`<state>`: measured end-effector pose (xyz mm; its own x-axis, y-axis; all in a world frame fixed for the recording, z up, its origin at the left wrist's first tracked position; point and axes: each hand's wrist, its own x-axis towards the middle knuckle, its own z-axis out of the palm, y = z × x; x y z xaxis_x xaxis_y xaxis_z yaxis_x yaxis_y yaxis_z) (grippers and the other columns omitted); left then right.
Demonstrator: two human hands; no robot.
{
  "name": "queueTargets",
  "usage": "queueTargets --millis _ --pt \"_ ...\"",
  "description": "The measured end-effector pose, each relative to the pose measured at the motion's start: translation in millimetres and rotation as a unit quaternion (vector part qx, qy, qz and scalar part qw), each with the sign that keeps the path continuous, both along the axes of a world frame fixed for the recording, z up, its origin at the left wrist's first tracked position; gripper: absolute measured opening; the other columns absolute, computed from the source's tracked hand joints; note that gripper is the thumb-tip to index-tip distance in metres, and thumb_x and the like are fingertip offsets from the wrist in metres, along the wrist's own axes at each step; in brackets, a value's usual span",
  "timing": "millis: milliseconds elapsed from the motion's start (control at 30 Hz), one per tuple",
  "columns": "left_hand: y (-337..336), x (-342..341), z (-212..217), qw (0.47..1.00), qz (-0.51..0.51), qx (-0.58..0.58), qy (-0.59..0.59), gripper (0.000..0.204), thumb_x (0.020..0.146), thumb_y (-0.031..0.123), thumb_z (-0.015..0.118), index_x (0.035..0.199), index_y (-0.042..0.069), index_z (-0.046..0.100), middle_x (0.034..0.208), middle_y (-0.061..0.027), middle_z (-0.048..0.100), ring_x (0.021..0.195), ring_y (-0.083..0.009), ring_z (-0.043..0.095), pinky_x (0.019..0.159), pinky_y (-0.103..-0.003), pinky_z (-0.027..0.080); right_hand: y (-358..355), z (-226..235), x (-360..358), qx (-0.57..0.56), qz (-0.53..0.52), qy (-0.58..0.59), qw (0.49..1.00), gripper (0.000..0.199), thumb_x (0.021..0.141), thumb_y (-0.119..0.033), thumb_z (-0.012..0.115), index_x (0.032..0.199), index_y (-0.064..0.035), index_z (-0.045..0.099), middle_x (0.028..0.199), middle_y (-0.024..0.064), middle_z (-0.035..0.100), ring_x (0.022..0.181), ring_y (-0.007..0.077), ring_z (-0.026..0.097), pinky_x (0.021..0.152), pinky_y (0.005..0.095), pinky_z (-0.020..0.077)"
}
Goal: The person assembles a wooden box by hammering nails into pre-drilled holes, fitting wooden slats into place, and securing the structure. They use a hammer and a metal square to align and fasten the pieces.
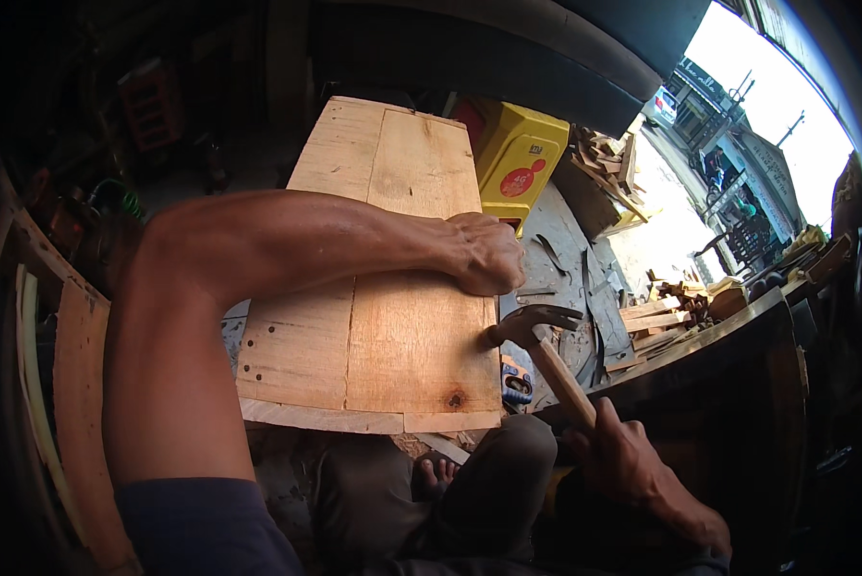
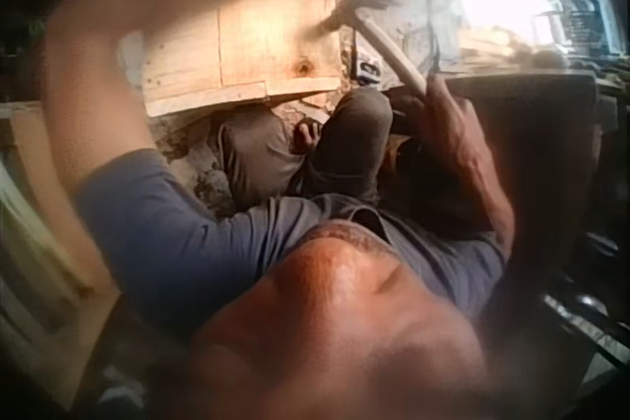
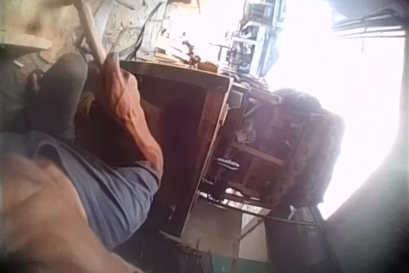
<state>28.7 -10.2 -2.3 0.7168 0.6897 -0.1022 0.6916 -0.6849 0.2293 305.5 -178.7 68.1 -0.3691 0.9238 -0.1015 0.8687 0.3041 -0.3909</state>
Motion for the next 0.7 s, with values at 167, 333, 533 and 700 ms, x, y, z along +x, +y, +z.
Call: queueTargets --millis 167,333,533,700 --pt "-0.3 -23.2 -7.3 0.999 0.046 0.002 0.019 0.043 0.087 0.030 0.049 0.094 -0.004 0.074 0.101 -0.0261 0.071 0.097 -0.0386 0.069 0.089 -0.046 0.052 0.1 13.1 -9.2 0.088 0.047 -0.010 0.995 0.038 0.103 -0.044 0.057 0.101 -0.0060 0.051 0.065 0.0042 0.058 0.045 0.0149 0.052 0.045 0.0325 0.0430" --pt "21.4 -5.8 -29.7 0.980 -0.082 0.152 -0.102 0.028 0.084 0.020 0.054 0.065 0.003 0.065 0.064 -0.0196 0.063 0.057 -0.0342 0.061 0.065 -0.047 0.053 -17.4 9.6 -33.6 -0.030 0.043 -0.265 0.963 0.036 0.104 -0.036 0.057 0.096 -0.0034 0.047 0.062 0.0020 0.051 0.051 0.0197 0.059 0.048 0.0353 0.0544" --pt "1.7 -9.6 1.2 1.000 0.012 0.005 -0.016 0.042 0.089 0.032 0.050 0.090 -0.002 0.075 0.099 -0.0262 0.072 0.096 -0.0392 0.069 0.087 -0.046 0.053 -16.5 17.9 -23.1 0.010 -0.011 0.044 0.999 0.041 0.101 -0.038 0.062 0.094 -0.0007 0.046 0.064 0.0243 0.062 0.061 0.0464 0.066 0.052 0.0494 0.0518" --pt "-0.2 -30.2 -0.5 0.997 0.073 -0.022 0.030 0.043 0.090 0.032 0.050 0.090 -0.002 0.075 0.099 -0.0262 0.072 0.095 -0.0393 0.069 0.087 -0.046 0.052 16.0 3.7 -23.4 0.018 0.091 -0.086 0.992 0.042 0.100 -0.039 0.063 0.091 -0.0015 0.046 0.065 0.0255 0.061 0.056 0.0445 0.066 0.047 0.0451 0.0494"
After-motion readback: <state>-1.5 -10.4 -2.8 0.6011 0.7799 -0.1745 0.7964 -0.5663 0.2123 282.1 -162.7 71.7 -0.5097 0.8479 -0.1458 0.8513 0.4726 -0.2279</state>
